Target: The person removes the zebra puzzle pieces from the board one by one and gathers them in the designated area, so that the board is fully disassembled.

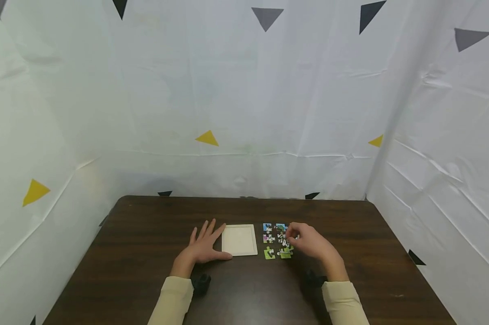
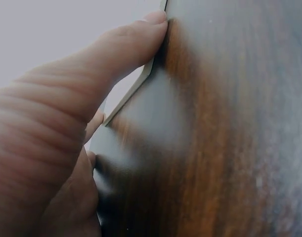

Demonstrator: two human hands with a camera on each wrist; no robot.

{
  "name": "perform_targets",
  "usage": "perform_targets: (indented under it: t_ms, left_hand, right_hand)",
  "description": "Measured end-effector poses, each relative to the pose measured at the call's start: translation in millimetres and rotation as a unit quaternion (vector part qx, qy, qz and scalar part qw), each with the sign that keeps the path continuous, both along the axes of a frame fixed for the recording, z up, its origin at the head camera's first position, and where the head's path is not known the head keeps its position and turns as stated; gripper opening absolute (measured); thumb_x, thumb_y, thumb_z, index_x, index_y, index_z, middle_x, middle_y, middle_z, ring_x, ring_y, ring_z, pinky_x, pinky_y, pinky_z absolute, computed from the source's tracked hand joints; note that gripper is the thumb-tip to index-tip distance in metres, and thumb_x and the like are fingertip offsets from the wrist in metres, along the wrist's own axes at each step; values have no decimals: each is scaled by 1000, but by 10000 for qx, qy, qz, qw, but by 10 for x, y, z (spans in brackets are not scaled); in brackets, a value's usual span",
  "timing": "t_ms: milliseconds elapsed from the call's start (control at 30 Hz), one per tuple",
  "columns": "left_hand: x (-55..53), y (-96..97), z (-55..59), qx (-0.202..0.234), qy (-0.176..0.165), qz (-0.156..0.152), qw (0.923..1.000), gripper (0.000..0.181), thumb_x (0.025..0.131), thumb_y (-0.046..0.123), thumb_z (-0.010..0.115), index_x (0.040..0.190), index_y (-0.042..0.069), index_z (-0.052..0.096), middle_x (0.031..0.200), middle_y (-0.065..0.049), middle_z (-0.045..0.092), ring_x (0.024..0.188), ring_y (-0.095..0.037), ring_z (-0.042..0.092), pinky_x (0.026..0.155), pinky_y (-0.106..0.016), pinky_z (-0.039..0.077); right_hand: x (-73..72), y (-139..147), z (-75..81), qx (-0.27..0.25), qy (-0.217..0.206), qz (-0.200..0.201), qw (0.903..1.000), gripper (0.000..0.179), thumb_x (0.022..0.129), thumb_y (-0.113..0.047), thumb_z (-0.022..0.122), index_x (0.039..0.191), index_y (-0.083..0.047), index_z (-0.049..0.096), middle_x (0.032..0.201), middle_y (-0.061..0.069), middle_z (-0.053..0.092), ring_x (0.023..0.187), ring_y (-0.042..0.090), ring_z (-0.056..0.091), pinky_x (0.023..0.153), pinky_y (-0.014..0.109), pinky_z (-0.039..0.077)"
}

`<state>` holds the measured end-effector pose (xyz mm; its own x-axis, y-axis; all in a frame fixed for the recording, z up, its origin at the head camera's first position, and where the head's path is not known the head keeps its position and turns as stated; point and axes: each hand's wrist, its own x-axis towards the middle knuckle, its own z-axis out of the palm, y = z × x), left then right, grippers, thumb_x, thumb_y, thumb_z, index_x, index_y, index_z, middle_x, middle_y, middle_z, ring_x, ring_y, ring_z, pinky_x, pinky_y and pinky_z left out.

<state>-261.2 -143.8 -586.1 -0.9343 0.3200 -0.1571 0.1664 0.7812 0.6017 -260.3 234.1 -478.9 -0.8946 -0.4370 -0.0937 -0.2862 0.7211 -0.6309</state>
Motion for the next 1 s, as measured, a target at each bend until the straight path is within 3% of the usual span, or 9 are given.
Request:
perform_targets:
  t_ms: [300,600,1000]
  left_hand:
    - [-50,-9,-117,5,33,-4,10000,120,81,83,74,175,35,16,183,-7,-5,170,-36,-10,131,-67,-14]
    - [-32,-2,-80,-20,50,21,10000,119,81,82,75,174,36,16,183,-5,-5,170,-35,-10,131,-67,-13]
    - [-38,-3,-74,-40,45,34,10000,119,82,83,74,174,37,15,183,-5,-6,170,-34,-11,131,-66,-14]
  right_hand:
    - [-19,370,-37,22,-183,-47,9998,9,102,-6,68,102,2,73,89,6,70,80,16,59,72,35,51]
    - [-52,467,-161,-234,-576,258,9977,10,102,-2,64,105,5,71,93,11,70,81,17,59,72,35,50]
    - [-14,551,-209,-301,-716,-165,9968,13,99,-1,70,110,5,64,90,12,70,73,20,61,66,36,54]
